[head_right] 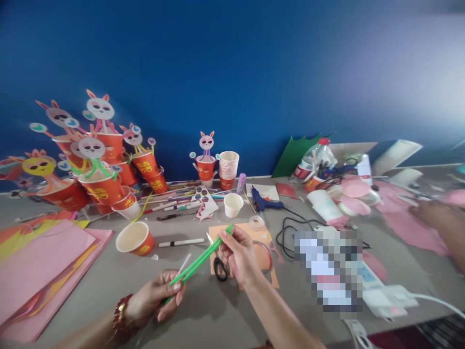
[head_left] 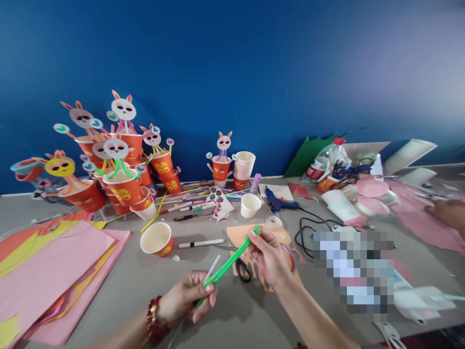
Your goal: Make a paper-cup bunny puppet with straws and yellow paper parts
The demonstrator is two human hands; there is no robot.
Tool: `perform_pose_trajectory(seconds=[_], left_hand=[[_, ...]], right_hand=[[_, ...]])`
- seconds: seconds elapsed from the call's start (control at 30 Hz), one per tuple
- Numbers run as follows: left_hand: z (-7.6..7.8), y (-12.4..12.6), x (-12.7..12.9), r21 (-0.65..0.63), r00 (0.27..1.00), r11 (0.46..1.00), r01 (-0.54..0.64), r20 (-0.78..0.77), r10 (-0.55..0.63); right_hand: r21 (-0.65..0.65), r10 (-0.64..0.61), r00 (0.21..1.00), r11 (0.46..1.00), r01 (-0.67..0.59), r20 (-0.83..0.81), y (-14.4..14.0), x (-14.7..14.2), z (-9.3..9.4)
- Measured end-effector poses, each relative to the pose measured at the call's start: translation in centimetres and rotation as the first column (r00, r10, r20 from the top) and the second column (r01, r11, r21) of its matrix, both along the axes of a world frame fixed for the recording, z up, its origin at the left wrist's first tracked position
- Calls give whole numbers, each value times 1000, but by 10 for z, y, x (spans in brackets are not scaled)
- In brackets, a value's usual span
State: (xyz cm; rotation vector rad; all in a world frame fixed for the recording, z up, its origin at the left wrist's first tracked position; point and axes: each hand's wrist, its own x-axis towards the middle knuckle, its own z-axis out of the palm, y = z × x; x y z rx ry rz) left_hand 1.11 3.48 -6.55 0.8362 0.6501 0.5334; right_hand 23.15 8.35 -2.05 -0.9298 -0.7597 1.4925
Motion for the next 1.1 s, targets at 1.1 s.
perform_pose_trajectory(seconds=[1.1], left_hand=[[14, 2, 18, -13, 947, 947, -320, -33, 320]], right_hand=[[-126, 415, 862, 910, -395, 292, -17, -37, -30]])
